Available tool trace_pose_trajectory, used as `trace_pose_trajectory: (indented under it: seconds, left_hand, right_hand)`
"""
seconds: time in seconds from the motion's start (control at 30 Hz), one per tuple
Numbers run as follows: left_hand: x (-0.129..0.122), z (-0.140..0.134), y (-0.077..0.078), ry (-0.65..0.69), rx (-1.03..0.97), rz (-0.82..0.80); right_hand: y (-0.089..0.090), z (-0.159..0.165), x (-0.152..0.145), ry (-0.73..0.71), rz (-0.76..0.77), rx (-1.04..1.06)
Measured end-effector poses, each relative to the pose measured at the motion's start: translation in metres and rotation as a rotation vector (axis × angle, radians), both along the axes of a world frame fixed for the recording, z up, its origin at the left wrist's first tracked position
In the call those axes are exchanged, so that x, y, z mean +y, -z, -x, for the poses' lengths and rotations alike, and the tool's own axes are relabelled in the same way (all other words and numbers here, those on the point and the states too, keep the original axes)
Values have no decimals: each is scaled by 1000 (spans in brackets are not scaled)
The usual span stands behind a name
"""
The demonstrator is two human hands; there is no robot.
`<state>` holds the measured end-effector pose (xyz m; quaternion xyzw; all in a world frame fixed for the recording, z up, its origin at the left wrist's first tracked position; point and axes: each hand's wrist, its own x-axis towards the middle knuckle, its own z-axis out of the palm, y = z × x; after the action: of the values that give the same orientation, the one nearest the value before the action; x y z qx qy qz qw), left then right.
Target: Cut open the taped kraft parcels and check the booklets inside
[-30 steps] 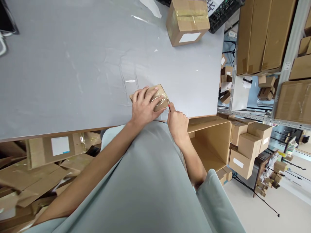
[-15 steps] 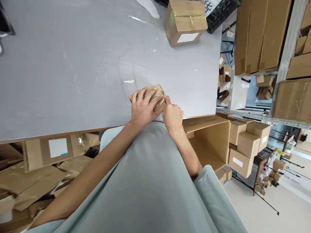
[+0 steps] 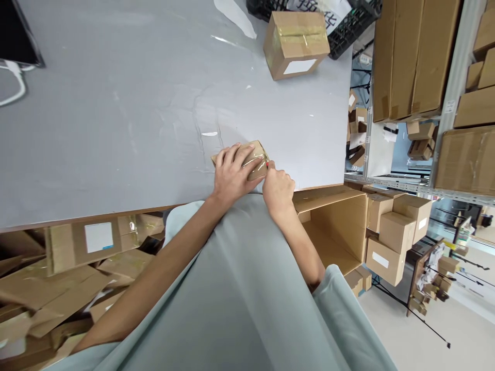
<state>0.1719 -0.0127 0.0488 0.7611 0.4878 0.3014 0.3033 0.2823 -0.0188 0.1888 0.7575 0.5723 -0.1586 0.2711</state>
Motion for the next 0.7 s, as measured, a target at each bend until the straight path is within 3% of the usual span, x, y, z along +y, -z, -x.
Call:
trace_pose_trajectory:
  seconds: [0.43, 0.7]
  left_hand:
    - [-4, 10, 0, 91, 20, 16]
    - [-2, 12, -2, 103, 42, 12]
  right_hand:
    - [-16, -5, -15, 17, 61, 19]
    - [-9, -9, -41, 95, 58, 36]
